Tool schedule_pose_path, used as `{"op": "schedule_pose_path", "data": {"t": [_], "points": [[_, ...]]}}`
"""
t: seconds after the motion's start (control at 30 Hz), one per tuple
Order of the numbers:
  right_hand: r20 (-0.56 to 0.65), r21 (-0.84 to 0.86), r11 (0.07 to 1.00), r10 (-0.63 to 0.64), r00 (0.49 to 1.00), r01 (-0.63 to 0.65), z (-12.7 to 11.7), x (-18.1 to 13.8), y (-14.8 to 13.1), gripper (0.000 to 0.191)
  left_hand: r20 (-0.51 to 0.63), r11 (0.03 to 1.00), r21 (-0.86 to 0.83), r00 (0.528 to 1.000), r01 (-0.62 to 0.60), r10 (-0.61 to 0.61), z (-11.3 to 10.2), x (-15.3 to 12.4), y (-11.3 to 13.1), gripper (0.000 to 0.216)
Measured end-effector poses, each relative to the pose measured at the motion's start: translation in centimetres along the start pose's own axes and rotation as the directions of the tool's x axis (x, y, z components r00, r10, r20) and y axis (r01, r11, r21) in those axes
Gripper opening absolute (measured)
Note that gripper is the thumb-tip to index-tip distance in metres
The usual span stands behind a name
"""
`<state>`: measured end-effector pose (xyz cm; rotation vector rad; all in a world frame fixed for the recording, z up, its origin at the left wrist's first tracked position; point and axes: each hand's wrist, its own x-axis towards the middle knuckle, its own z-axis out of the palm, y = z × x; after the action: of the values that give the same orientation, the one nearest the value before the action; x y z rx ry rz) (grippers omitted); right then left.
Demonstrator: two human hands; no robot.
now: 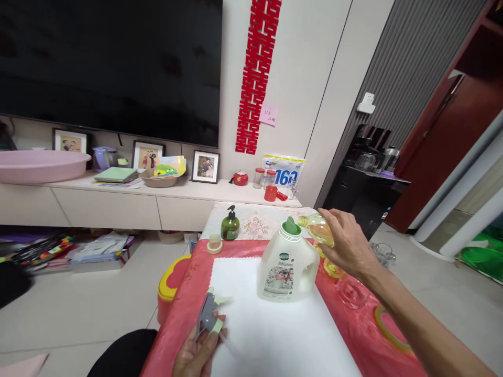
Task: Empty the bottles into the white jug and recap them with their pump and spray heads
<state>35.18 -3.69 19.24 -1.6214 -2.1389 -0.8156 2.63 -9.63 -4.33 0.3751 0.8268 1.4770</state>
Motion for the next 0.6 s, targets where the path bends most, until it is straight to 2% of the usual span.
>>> {"op": "schedule_pose_path", "data": {"t": [0.6], "points": [[0.032,-0.281,0.941,-0.185,0.982,0.187,-1.1,2.5,-0.2,0.066,-0.014,1.000,0.005,1.000,0.024,-0.024,0.4,-0.2,0.3,0.078]]}}
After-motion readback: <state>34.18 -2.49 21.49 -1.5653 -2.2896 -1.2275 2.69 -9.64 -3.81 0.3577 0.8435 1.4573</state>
